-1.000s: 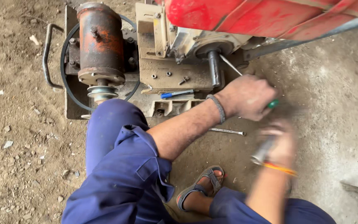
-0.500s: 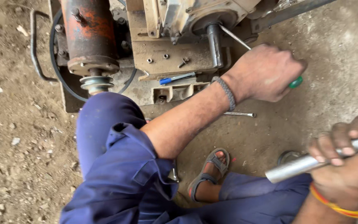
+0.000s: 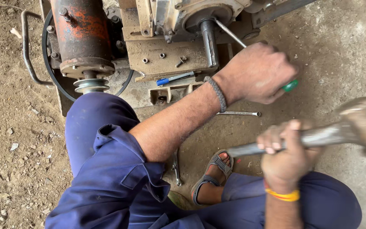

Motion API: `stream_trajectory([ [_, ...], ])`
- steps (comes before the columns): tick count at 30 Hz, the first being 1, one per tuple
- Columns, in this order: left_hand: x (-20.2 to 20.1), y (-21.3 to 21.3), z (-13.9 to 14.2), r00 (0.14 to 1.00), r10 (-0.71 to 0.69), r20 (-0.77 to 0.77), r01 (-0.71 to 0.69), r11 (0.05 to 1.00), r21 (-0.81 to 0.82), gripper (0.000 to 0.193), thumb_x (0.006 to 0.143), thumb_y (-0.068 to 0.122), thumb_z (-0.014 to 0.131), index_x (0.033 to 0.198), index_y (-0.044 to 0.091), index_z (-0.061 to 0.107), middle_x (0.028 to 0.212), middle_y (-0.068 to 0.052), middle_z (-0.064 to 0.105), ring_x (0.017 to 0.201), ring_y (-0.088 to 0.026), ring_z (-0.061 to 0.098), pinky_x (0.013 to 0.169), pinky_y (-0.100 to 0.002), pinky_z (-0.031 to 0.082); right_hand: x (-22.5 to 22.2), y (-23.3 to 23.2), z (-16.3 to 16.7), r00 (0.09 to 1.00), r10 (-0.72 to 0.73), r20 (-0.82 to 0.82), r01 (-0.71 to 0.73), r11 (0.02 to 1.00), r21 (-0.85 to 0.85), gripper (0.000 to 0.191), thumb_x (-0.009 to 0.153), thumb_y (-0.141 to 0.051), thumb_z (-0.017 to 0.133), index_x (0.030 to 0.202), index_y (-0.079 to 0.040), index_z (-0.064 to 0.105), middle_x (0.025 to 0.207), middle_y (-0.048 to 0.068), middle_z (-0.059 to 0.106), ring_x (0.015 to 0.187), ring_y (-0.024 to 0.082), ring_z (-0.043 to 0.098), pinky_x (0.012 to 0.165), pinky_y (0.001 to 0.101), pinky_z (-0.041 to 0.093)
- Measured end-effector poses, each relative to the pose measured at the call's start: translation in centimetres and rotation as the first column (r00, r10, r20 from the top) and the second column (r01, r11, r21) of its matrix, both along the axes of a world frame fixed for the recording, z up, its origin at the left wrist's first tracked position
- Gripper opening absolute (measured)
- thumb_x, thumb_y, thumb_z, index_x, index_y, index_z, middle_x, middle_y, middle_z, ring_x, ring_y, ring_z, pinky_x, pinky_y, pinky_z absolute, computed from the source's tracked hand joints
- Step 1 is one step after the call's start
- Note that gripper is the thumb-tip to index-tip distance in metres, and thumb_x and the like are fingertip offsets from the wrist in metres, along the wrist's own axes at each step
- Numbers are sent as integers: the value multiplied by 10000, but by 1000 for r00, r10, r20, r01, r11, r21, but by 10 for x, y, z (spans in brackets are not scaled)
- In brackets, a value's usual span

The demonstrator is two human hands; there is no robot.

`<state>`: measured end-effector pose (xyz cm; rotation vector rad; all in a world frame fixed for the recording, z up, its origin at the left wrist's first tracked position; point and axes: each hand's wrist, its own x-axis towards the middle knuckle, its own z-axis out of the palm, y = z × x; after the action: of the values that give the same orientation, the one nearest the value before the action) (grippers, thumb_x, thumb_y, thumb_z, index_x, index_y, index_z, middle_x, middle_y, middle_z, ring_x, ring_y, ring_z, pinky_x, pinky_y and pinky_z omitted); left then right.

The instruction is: The person sits on the ground beside a small engine machine and works on its horizontal shaft. They remove a round pulley from the shaft by hand, then hold a metal drift against the shaft and strike it with a hammer, and use a screwdriver around the shaft housing while continuing to work the fitting.

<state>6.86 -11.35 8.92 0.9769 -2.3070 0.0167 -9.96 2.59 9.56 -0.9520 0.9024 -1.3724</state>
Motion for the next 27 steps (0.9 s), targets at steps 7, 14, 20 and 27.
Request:
stream_trajectory([
  [7,8,3,-2,1000,-10,12,11,995,-101,261,949,329,643,914,71,667,497,-30,583,486,-219,663,460,-409,537,31,10,-26,997,17,-72,-16,1000,8,207,1067,-148,598,923,-93,460,648,-13,437,535,94,418,509,307,398],
  [14,23,19,-3,1000,-24,13,26,989,-143,228,891,308,675,869,89,617,595,-33,604,646,-250,671,564,-420,558,62,14,-59,995,-90,-52,89,995,-35,229,1085,-136,589,927,-71,436,663,10,436,555,97,415,525,316,414],
  [20,24,19,-3,1000,-22,-22,18,987,-157,209,865,285,684,872,86,620,595,-38,600,668,-242,679,576,-413,563,59,14,-61,994,-95,-58,91,993,-74,213,1041,-125,603,934,-72,425,649,5,458,519,96,446,493,312,424],
  [27,10,1,-3,992,60,-115,-75,988,-133,237,906,277,649,963,48,636,612,-62,645,570,-253,706,504,-422,560,57,4,-51,982,-78,-174,74,997,-28,279,1089,-115,623,873,-56,456,652,18,465,520,114,438,486,325,395],
])
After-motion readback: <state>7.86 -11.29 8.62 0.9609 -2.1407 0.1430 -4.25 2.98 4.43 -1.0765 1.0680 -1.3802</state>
